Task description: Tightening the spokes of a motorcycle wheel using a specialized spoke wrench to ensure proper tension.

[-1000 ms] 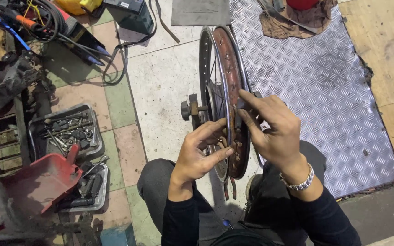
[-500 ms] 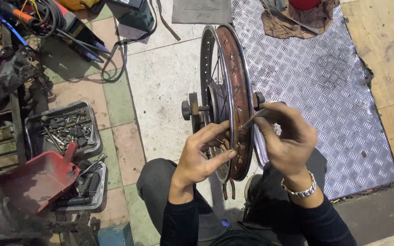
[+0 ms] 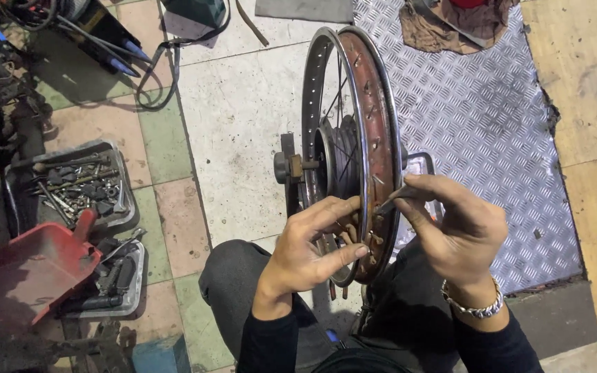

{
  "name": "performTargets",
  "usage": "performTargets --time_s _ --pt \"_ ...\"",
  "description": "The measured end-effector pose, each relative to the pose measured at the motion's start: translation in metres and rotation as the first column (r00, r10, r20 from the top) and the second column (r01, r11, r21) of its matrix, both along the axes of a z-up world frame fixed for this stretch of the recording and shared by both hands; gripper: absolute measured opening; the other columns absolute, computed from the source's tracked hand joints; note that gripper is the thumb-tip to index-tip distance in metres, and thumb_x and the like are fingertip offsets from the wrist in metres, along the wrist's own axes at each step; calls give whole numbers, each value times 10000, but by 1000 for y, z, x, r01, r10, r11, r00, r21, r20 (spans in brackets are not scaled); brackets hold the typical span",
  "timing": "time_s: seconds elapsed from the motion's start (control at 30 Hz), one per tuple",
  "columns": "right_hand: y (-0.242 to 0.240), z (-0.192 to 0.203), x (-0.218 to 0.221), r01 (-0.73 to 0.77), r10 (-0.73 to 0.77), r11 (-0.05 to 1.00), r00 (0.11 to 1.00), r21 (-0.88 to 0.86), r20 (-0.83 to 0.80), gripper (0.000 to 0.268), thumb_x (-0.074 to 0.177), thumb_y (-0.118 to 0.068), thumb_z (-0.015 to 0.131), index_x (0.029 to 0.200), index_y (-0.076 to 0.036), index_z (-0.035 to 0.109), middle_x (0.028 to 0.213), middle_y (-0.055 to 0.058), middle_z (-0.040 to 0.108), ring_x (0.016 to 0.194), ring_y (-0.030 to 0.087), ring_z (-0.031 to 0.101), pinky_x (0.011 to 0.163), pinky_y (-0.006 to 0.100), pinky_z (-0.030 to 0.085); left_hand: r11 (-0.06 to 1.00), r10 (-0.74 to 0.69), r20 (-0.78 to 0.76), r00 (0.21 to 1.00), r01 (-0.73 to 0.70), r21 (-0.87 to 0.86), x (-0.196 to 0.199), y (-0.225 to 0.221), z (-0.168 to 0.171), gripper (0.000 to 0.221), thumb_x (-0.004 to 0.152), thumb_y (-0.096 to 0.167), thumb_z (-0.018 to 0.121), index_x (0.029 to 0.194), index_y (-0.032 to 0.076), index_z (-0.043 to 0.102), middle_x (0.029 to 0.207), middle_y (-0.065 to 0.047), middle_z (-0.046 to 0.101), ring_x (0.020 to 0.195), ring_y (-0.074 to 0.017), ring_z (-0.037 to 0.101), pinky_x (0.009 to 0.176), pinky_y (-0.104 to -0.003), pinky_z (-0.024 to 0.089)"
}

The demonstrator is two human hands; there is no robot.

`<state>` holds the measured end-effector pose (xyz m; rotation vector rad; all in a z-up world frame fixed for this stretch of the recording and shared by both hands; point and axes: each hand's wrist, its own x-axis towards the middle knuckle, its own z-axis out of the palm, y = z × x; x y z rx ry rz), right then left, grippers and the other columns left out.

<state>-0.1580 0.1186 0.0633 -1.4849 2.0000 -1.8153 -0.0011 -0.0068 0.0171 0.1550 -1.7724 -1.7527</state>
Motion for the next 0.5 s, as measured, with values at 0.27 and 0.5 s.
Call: performTargets --time_s 0.27,0.5 --pt "-9 6 4 -8 32 995 967 97 -253 284 816 118 783 1096 80 756 740 190 711 537 300 625 544 388 522 1000 7 10 1000 -7 -11 -2 -2 0 524 783 67 849 1252 -69 659 1018 -235 736 869 -319 747 702 -427 640" --pt "3 -8 2 -79 130 984 933 161 -336 337 868 62 698 1203 46 732 804 177 705 591 352 607 566 425 525 988 156 -14 988 -156 -12 -3 11 0 560 886 171 776 1372 -35 588 960 -208 699 772 -280 695 647 -431 635"
